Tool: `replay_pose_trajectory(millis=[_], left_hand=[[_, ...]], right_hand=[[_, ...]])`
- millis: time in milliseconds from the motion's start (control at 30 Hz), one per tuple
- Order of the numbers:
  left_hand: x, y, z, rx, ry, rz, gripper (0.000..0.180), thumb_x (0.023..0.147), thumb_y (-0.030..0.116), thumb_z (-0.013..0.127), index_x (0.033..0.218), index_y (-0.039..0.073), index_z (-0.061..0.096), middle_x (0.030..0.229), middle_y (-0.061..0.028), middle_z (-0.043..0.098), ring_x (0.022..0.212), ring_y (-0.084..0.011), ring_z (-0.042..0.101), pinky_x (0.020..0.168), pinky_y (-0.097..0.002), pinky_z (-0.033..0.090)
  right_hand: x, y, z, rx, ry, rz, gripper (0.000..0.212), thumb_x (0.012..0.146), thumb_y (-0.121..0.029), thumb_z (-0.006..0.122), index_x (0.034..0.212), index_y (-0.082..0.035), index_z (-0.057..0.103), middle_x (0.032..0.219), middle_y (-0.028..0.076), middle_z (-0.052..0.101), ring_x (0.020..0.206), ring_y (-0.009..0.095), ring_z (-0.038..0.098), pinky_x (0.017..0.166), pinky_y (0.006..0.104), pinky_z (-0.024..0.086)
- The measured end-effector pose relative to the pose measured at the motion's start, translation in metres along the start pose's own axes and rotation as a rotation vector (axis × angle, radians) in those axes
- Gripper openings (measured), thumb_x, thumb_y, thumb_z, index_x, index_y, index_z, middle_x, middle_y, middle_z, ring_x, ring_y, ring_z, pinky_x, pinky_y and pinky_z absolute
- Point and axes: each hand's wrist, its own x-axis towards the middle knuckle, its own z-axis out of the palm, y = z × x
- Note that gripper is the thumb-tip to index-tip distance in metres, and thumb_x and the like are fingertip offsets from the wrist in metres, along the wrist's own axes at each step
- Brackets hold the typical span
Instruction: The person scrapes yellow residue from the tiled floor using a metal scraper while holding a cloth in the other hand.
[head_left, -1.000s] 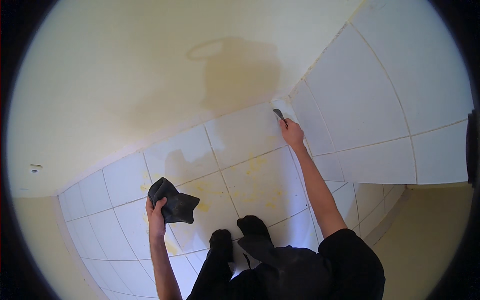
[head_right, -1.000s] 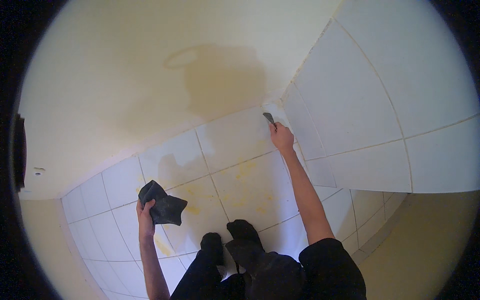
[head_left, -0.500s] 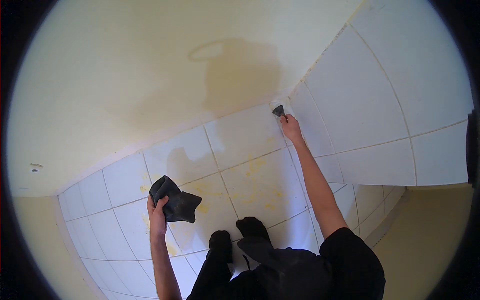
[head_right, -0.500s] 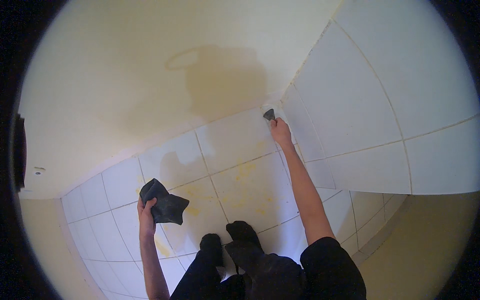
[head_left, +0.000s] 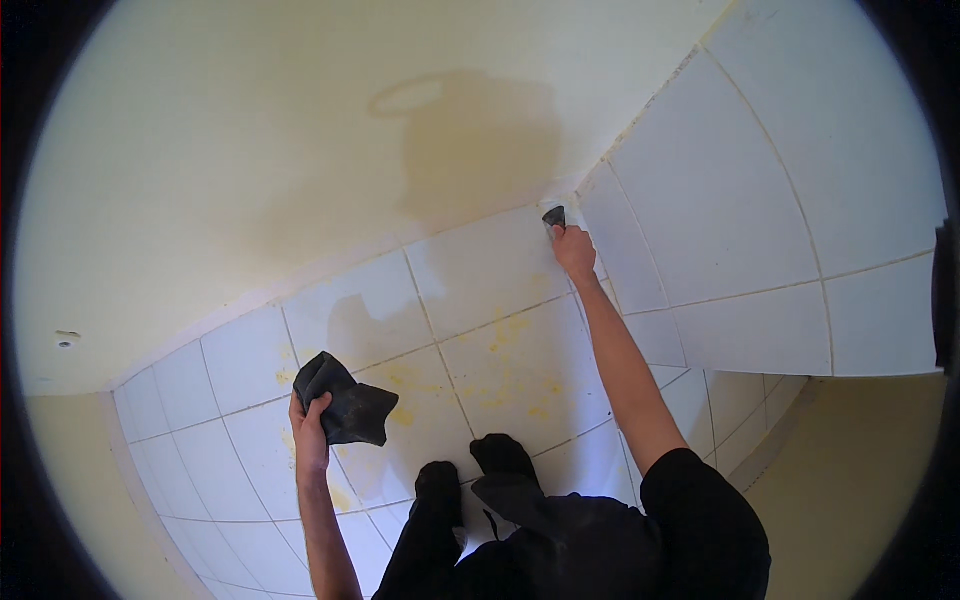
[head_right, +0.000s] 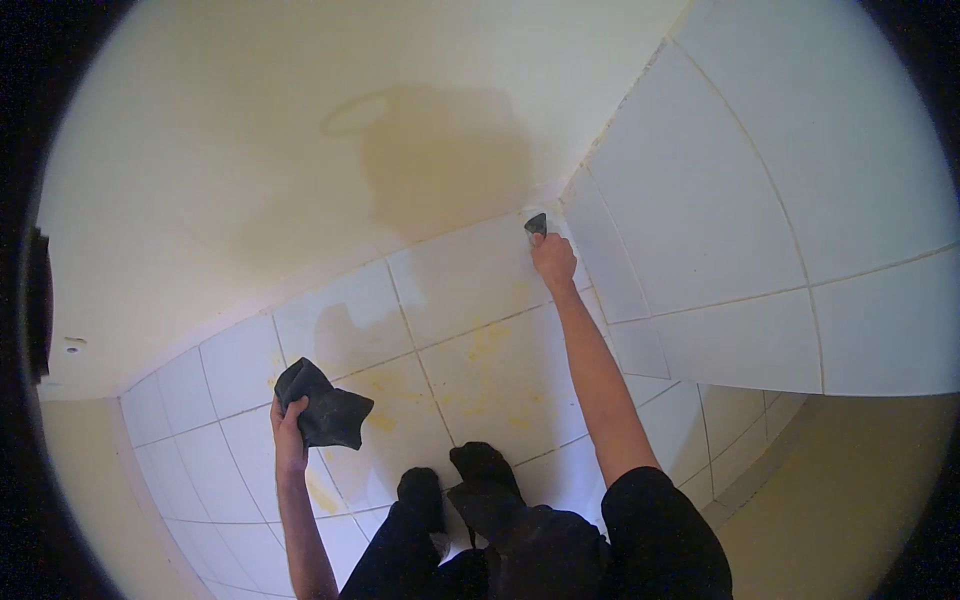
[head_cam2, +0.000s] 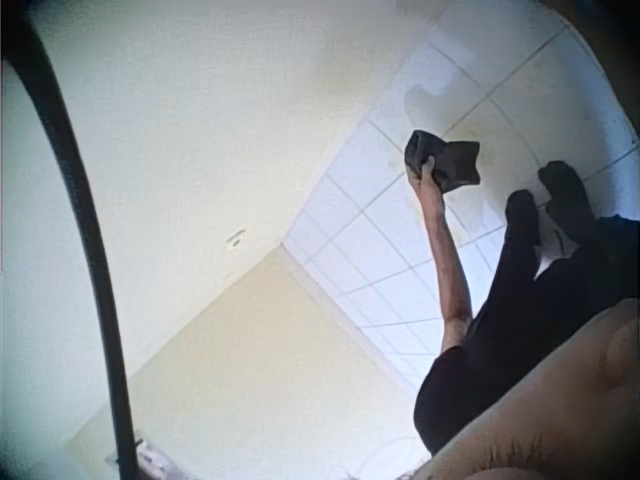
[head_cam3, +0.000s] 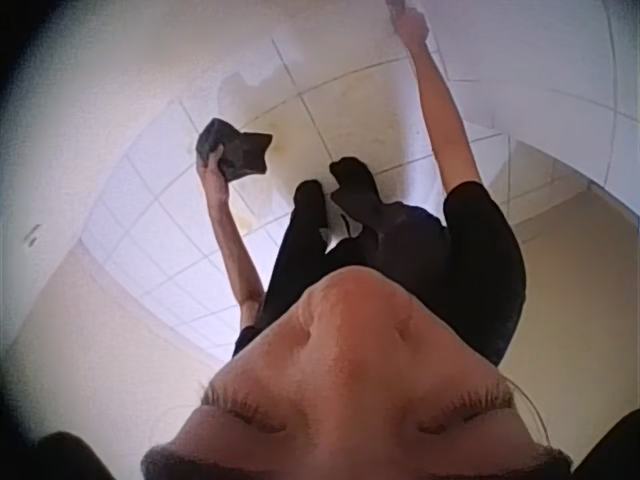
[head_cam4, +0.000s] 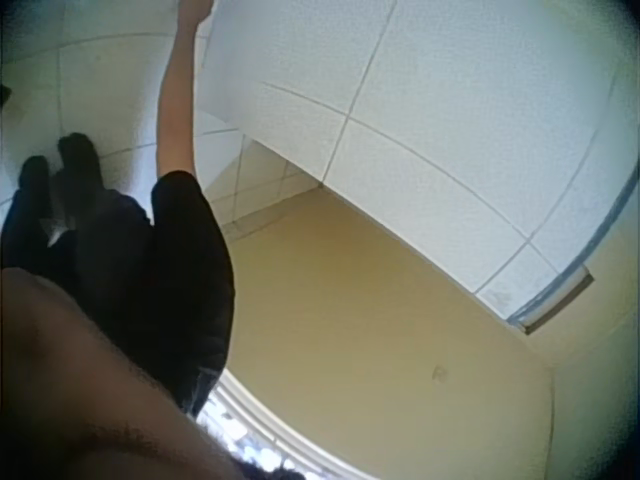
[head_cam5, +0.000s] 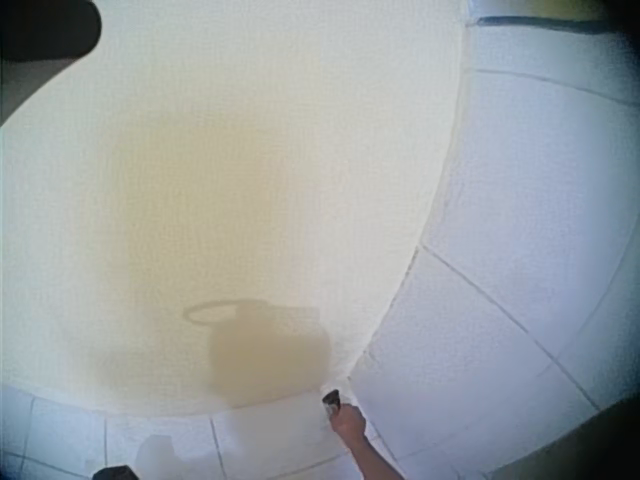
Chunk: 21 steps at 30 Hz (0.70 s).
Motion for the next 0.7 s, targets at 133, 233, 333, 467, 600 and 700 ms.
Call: replay_pose_trajectory(millis=[133, 233, 333, 467, 600, 700], left_hand=[[0.002, -0.003, 0.000, 0.000, -0.028, 0.006, 0.046, 0.085, 0.006, 0.060, 0.130, 0.001, 0.051, 0.115, -0.0091, 0.062, 0.102, -0.0181, 0.059, 0.091, -0.0304, 0.047], [0.004, -0.003, 0.003, 0.020, -0.029, -0.006, 0.046, 0.086, 0.006, 0.060, 0.130, 0.001, 0.051, 0.116, -0.0092, 0.061, 0.103, -0.0180, 0.059, 0.091, -0.0305, 0.047], [0.006, -0.005, -0.002, 0.024, -0.027, -0.004, 0.046, 0.085, 0.006, 0.060, 0.131, 0.000, 0.050, 0.116, -0.0095, 0.061, 0.104, -0.0183, 0.059, 0.091, -0.0308, 0.047], [0.009, -0.003, 0.005, 0.038, -0.026, 0.023, 0.047, 0.085, 0.006, 0.060, 0.131, 0.000, 0.050, 0.117, -0.0100, 0.061, 0.104, -0.0185, 0.059, 0.092, -0.0310, 0.048], [0.010, -0.003, 0.002, 0.017, -0.035, -0.021, 0.047, 0.085, 0.006, 0.060, 0.130, 0.000, 0.050, 0.118, -0.0106, 0.061, 0.105, -0.0187, 0.059, 0.093, -0.0309, 0.047], [0.009, -0.006, 0.003, 0.024, -0.030, -0.026, 0.047, 0.085, 0.006, 0.061, 0.130, 0.000, 0.050, 0.117, -0.0106, 0.062, 0.105, -0.0187, 0.059, 0.093, -0.0308, 0.047]], right_hand=[[0.011, 0.013, 0.010, 0.053, -0.005, 0.040, 0.039, 0.093, -0.037, 0.055, 0.095, 0.000, 0.068, 0.094, 0.028, 0.067, 0.094, 0.043, 0.065, 0.080, 0.0521, 0.052], [0.037, 0.032, 0.022, 0.061, 0.062, -0.158, 0.037, 0.093, -0.034, 0.054, 0.088, 0.001, 0.066, 0.078, 0.022, 0.068, 0.075, 0.039, 0.068, 0.063, 0.0497, 0.052], [0.045, 0.024, 0.015, 0.439, -0.334, 0.078, 0.036, 0.093, -0.032, 0.054, 0.079, 0.001, 0.060, 0.062, 0.015, 0.060, 0.051, 0.030, 0.061, 0.043, 0.0434, 0.045], [0.048, 0.026, 0.015, 0.415, -0.276, 0.014, 0.036, 0.093, -0.030, 0.053, 0.074, 0.001, 0.055, 0.055, 0.011, 0.052, 0.039, 0.022, 0.051, 0.035, 0.0383, 0.037], [0.038, -0.002, 0.011, 0.401, -0.278, 0.120, 0.042, 0.090, -0.029, 0.054, 0.095, 0.011, 0.065, 0.084, 0.029, 0.068, 0.073, 0.041, 0.069, 0.063, 0.0460, 0.055], [0.038, -0.003, 0.019, 0.312, -0.179, 0.102, 0.043, 0.090, -0.032, 0.057, 0.093, 0.010, 0.065, 0.088, 0.030, 0.067, 0.077, 0.042, 0.069, 0.067, 0.0468, 0.056]])
